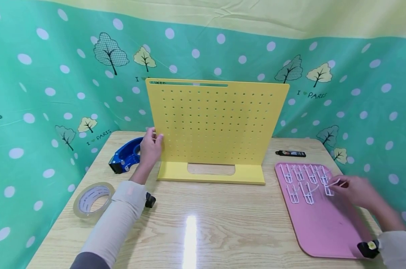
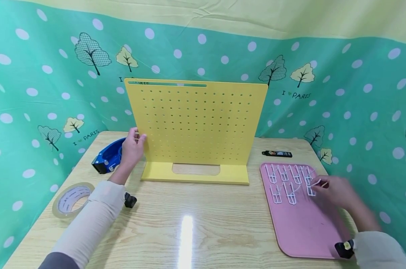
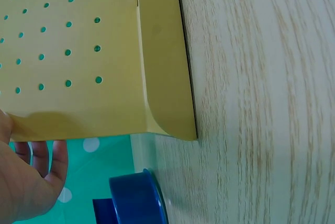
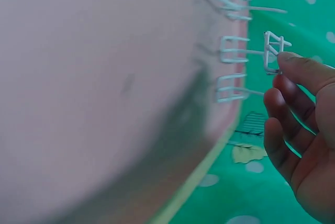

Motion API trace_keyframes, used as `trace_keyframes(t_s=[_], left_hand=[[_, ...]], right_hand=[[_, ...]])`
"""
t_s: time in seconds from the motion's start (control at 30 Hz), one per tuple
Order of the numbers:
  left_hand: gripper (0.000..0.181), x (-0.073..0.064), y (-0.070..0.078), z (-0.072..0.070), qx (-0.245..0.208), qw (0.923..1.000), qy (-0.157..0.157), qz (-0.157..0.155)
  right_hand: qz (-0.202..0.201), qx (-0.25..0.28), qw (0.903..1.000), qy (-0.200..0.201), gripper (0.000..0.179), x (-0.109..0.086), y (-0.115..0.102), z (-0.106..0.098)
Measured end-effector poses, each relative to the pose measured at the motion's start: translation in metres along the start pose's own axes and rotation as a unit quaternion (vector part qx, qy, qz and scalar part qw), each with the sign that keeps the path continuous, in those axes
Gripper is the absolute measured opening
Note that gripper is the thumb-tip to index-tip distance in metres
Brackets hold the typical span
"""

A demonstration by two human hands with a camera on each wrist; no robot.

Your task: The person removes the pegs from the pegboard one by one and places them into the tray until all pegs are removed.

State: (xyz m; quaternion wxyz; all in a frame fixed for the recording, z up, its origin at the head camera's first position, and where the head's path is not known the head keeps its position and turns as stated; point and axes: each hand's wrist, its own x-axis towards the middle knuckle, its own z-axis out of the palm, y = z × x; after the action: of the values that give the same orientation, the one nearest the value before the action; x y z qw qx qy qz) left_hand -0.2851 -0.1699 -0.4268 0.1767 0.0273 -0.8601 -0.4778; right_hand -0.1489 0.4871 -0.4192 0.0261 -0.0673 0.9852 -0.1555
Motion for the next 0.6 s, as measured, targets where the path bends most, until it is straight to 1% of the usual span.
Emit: trace_keyframes(t_s=[0.07,0.27,0.47,0.6], left_hand=[[0.031,0.0,0.0,0.0,0.001,1.0,0.0,0.001],[0.031,0.0,-0.001,-0.001,0.001,1.0,0.004,0.004],[0.031,0.0,-0.002,0.0,0.006,0.9999,0.004,0.007],[0.031,0.0,-0.001,0.0,0.006,0.9999,0.005,0.01]], right_hand=[[-0.004,-0.004,1.0,-0.006,0.014,-0.001,0.004,0.006],[-0.036,-0.026,0.999,-0.006,0.008,0.001,0.011,0.022],[-0.031,-0.023,0.9991,-0.016,0.005,0.004,0.01,0.029],[-0.029,-0.016,0.9992,-0.021,0.007,0.005,0.01,0.032]])
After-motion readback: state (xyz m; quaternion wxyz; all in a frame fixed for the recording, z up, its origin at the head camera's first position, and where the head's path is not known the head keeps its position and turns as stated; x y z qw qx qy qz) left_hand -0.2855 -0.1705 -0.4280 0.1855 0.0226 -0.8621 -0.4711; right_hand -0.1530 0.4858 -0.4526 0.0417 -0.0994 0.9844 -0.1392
